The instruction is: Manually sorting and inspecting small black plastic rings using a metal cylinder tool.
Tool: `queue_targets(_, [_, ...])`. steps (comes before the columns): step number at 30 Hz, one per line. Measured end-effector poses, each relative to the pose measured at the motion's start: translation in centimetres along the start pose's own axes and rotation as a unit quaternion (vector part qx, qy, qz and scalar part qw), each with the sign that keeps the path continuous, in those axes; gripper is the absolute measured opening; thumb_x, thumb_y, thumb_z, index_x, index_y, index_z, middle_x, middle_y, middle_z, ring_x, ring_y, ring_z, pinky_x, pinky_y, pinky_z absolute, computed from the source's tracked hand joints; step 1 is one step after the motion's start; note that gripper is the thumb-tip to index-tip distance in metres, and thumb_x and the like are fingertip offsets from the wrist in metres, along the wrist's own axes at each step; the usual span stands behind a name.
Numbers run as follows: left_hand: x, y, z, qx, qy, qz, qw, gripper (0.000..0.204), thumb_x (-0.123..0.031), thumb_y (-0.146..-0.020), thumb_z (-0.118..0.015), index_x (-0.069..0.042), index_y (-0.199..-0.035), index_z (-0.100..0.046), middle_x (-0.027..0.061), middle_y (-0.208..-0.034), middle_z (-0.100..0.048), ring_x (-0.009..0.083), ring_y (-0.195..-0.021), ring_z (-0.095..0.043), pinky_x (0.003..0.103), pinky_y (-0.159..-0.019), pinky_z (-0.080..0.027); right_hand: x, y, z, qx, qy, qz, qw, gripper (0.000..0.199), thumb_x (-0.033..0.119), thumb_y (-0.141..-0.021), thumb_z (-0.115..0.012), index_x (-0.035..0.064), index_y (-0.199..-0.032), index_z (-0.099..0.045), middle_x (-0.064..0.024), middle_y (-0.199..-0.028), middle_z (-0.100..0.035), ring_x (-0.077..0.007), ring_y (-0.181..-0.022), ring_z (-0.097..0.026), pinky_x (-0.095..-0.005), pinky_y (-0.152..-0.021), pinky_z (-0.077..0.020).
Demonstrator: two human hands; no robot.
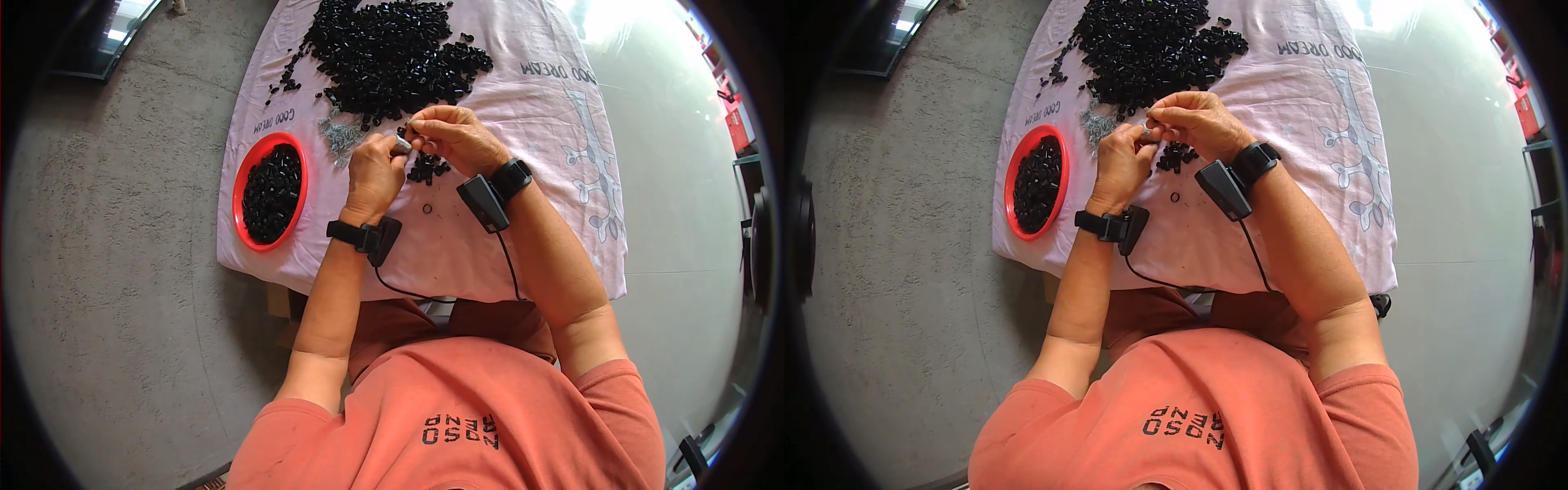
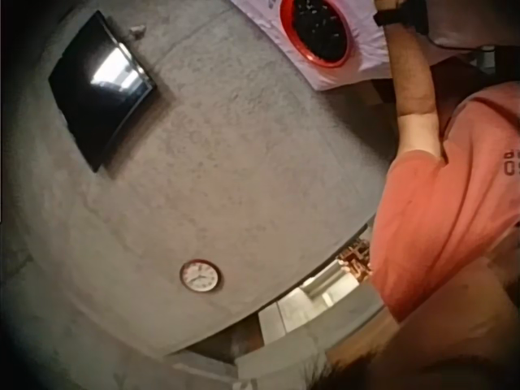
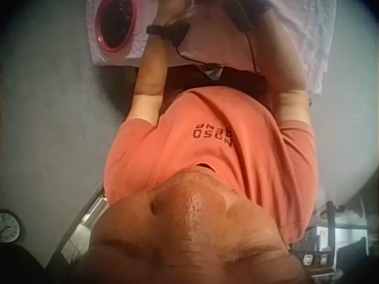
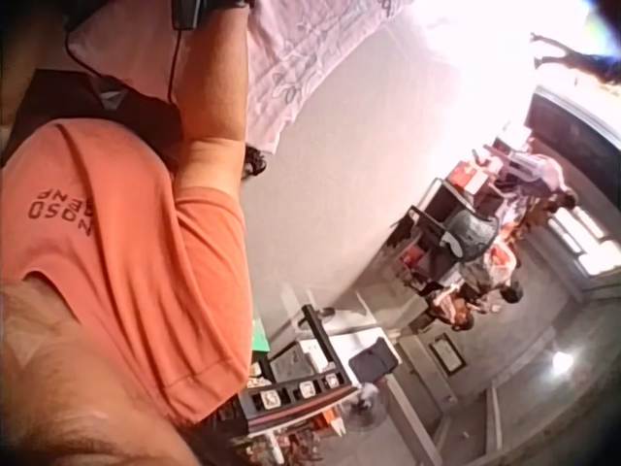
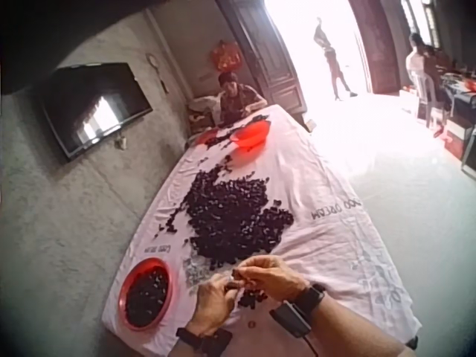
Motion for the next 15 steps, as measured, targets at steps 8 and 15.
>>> queue_targets(8, [0.5,0.3,1.2,-0.023,-0.013,-0.031,0.999,0.014,-0.004,-0.087,-0.064,-0.001,-0.099,-0.071,0.0124,-0.083,-0.068,0.0260,-0.074,-0.067,0.035,-0.071,-0.053,0.2,0.0,-0.1,0.009,-0.010,0.014,1.000,0.013,0.013,-0.096,-0.064,0.0030,-0.103,-0.068,-0.0068,-0.094,-0.070,-0.0105,-0.079,-0.065,-0.0225,-0.073,-0.0545])
queue_targets(15, [-2.3,-0.3,3.6,-0.097,0.444,0.140,0.880,0.008,-0.005,-0.091,-0.069,-0.002,-0.097,-0.072,-0.0005,-0.083,-0.068,0.0057,-0.070,-0.059,0.022,-0.065,-0.049,0.3,0.2,-0.6,-0.012,0.030,0.005,0.999,0.012,0.013,-0.096,-0.065,0.0029,-0.102,-0.067,-0.0062,-0.091,-0.069,-0.0101,-0.078,-0.065,-0.0230,-0.072,-0.0545])
Point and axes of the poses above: each hand's wrist, its own y-axis away from the middle knuckle, its own z-axis out of the back of the hand, x = y × z, the point moved 2 cm from there along -y, towards the middle knuckle
